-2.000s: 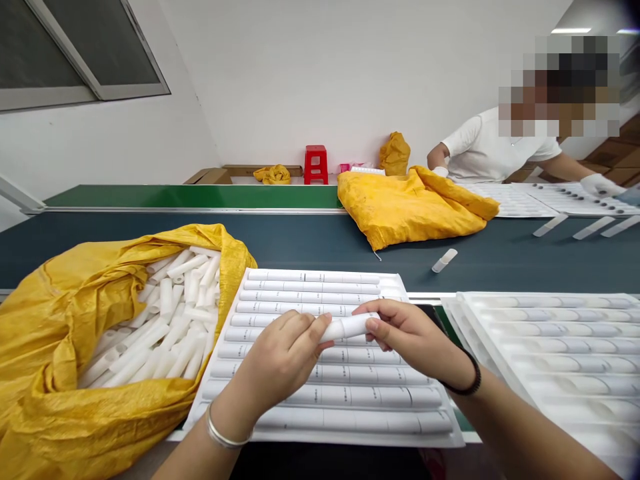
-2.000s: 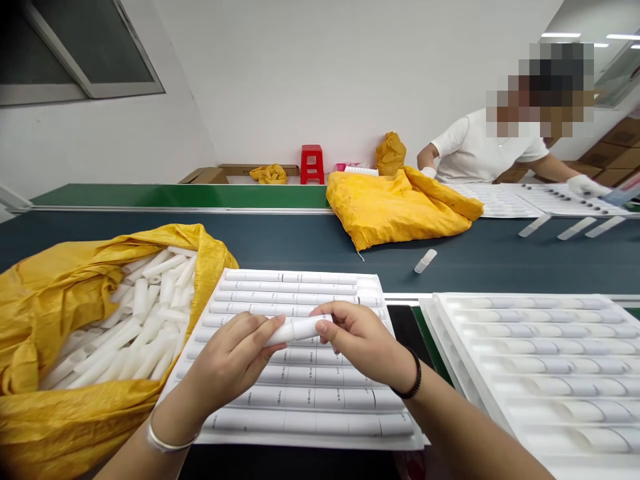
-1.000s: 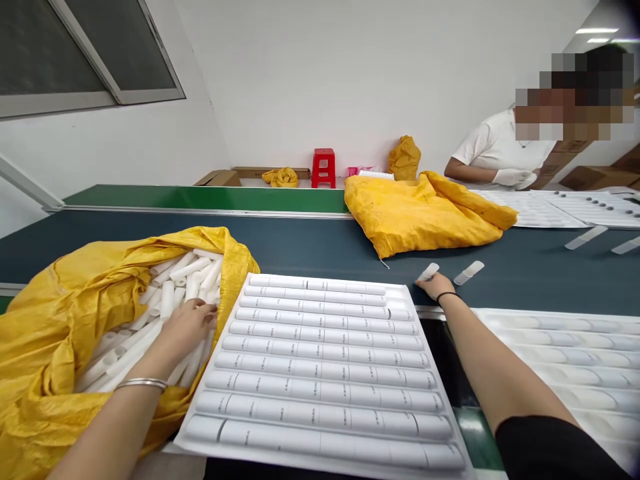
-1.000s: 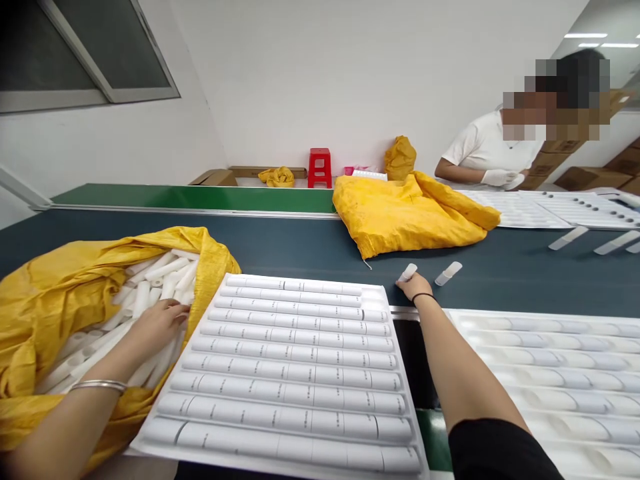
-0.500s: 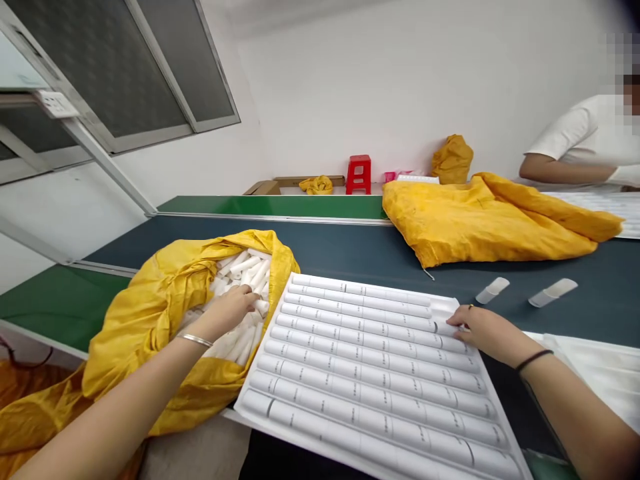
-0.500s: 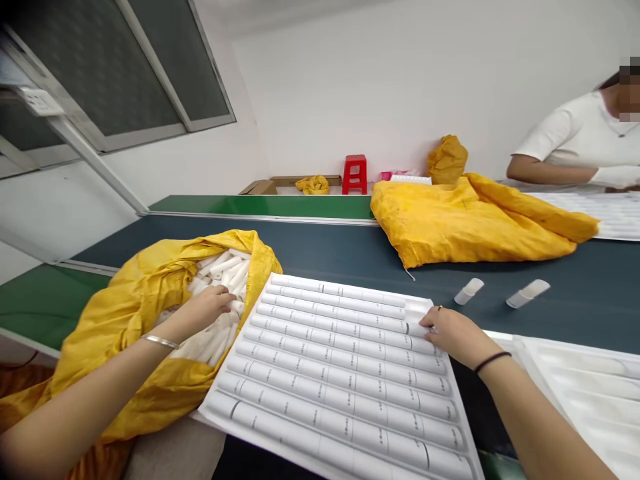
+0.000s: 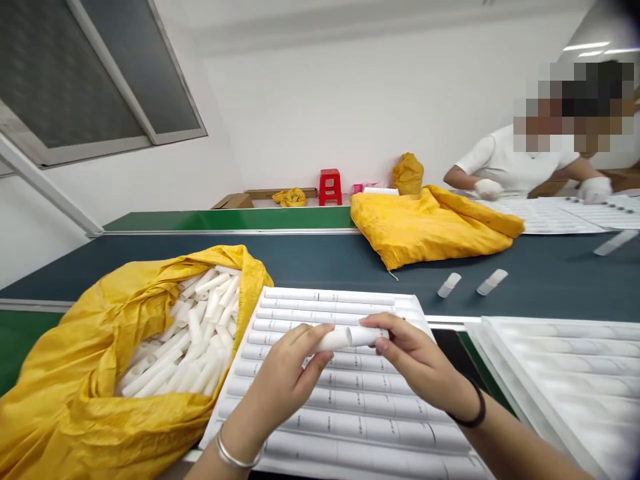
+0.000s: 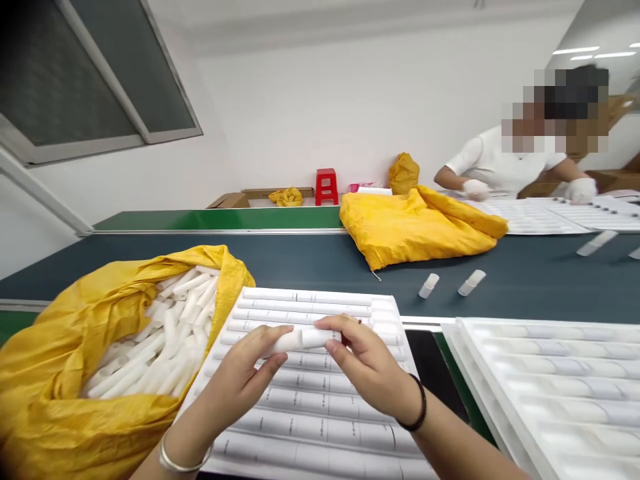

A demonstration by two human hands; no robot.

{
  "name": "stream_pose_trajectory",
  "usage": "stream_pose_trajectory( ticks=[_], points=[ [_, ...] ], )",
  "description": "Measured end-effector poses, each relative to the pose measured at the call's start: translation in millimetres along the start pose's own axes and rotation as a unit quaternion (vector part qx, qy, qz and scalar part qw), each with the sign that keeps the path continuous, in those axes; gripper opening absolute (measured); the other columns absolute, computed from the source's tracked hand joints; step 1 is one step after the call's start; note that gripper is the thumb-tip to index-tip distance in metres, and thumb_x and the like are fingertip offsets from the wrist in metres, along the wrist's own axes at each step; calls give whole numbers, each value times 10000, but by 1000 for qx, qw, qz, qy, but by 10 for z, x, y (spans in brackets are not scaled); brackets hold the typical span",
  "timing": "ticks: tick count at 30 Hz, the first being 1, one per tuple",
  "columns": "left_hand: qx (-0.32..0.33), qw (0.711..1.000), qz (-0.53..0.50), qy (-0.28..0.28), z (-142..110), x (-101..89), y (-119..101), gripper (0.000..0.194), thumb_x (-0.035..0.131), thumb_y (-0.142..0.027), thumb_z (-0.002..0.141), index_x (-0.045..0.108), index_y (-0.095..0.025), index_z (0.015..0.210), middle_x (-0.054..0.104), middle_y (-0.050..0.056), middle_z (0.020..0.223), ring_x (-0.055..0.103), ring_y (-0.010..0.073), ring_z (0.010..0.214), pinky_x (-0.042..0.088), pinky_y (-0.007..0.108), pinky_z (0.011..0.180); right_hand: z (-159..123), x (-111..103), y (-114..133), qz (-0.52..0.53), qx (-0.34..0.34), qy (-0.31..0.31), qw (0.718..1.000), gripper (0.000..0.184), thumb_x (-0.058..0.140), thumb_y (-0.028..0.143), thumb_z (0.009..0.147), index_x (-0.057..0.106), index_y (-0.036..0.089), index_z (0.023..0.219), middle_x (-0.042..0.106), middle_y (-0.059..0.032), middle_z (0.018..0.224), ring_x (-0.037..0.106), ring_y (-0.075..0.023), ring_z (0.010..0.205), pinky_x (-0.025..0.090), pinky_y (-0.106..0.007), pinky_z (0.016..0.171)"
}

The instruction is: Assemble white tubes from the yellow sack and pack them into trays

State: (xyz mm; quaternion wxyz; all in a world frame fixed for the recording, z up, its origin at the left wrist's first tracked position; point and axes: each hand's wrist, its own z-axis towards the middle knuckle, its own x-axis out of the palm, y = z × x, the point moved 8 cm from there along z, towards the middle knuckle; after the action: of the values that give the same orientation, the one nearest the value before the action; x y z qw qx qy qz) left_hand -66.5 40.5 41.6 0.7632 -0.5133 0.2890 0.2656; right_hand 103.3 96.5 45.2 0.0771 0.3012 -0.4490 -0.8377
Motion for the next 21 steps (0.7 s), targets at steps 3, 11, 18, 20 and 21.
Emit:
stream_pose_trajectory(
  ticks=[3,11,18,20,21],
  points=[
    [26,998,57,20,13,54,-123,319,476,-286,931,520,-239,1243,627,55,904,589,196,804,472,310,705,-25,-7,207,-69,-87,34,993,318,464,136,920,556,239,1206,609,-68,1065,578,-170,1004,492,-305,874],
    [137,978,154,-19,-30,2,-401,276,506,-238,912,538,-163,1176,599,55,802,557,195,694,465,318,598,-81,59,208,-90,-94,63,990,324,511,160,916,506,221,1234,628,-66,1088,584,-157,1018,487,-284,890],
    [150,978,144,-2,-63,111,-444,572,411,-255,955,175,-122,1459,617,72,809,571,209,677,511,335,583,-78,110,280,-73,-123,76,987,307,482,178,928,506,193,1234,636,-82,1060,591,-160,996,488,-284,886],
    [130,984,122,18,-112,208,-398,598,398,-253,958,116,-167,1478,632,83,871,596,221,735,532,355,627,-89,209,286,-81,-132,101,983,296,471,183,930,510,184,1224,645,-81,1021,602,-159,951,500,-277,851],
    [119,986,117,29,-137,264,-362,610,398,-253,958,94,-187,1482,638,86,893,605,226,757,539,363,645,-89,283,259,-99,-137,119,978,292,469,187,929,515,177,1218,651,-80,988,608,-160,915,508,-273,818]
  ],
)
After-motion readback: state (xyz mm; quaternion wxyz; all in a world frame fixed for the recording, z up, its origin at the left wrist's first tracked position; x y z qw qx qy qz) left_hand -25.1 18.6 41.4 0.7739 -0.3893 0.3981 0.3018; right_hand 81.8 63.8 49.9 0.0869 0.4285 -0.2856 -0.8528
